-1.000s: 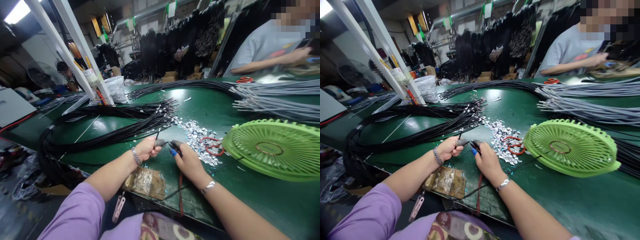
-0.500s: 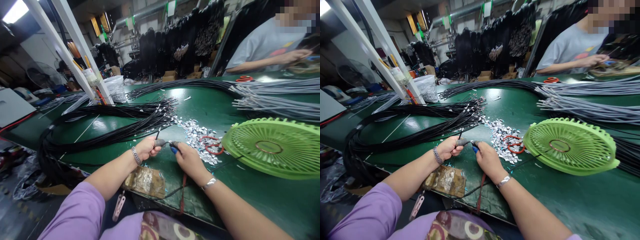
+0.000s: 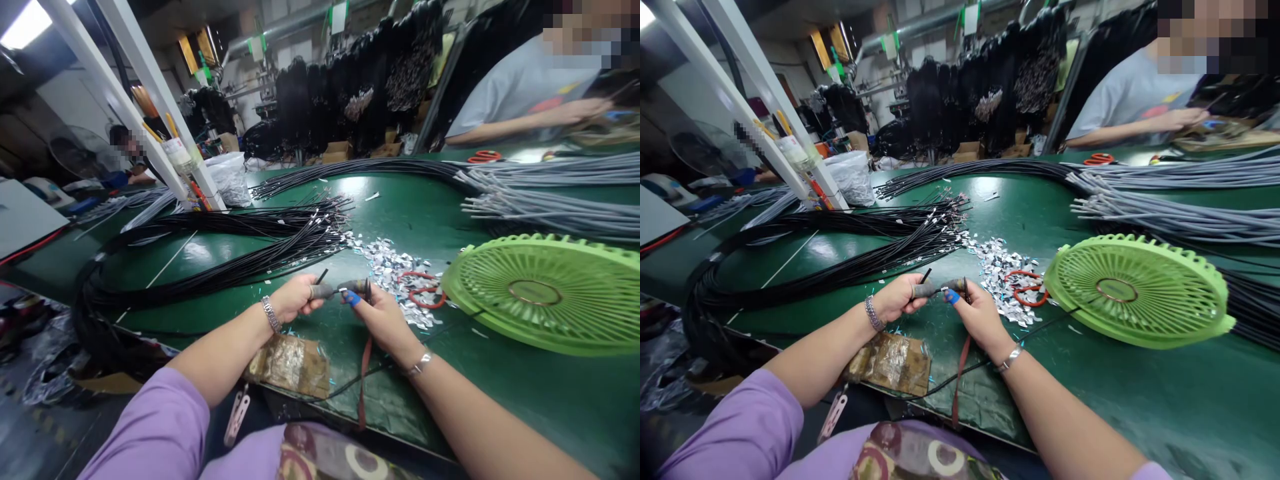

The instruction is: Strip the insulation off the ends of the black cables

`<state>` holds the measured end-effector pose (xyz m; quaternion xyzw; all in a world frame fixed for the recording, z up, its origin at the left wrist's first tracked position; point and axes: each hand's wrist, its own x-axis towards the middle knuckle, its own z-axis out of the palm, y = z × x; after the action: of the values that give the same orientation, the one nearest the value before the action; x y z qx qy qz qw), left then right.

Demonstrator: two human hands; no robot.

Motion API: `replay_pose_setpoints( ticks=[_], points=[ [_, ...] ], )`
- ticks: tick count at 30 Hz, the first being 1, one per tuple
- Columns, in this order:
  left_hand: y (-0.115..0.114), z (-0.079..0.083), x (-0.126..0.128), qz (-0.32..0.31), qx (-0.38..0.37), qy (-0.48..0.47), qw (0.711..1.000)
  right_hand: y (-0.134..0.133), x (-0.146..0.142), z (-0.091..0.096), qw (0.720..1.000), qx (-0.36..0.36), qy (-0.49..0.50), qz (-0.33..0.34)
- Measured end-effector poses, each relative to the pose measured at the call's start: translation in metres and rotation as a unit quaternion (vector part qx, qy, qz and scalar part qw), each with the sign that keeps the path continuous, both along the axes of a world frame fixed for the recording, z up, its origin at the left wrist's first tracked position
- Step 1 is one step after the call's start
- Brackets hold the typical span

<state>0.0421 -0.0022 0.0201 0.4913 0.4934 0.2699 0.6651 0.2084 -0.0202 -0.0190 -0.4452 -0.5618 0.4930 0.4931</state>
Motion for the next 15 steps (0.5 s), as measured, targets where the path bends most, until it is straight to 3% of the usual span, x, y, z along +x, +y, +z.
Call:
replay_pose_setpoints(
  ticks=[5, 9, 12, 15],
  points=[
    [0.0020, -0.0013, -0.0042, -0.079, -0.033, -0.006, 0.996, -0.0016, -0.0006, -0.0005, 0.980, -0.107, 0.145, 0.079],
    [0.0030, -0.0030, -0.0077, -0.159, -0.066, -0.028, 0.985, -0.0021, 0.0008, -0.0003, 0.959, -0.161, 0.180, 0.145],
    [0.0022, -0.0031, -0.0087, -0.171, -0.058, -0.021, 0.983, -0.0020, 0.0006, -0.0020, 0.966, -0.158, 0.154, 0.132],
    [-0.0001, -0.0001, -0.0072, -0.139, -0.018, -0.001, 0.990, -0.0010, -0.0008, -0.0057, 0.985, -0.126, 0.081, 0.083]
  ],
)
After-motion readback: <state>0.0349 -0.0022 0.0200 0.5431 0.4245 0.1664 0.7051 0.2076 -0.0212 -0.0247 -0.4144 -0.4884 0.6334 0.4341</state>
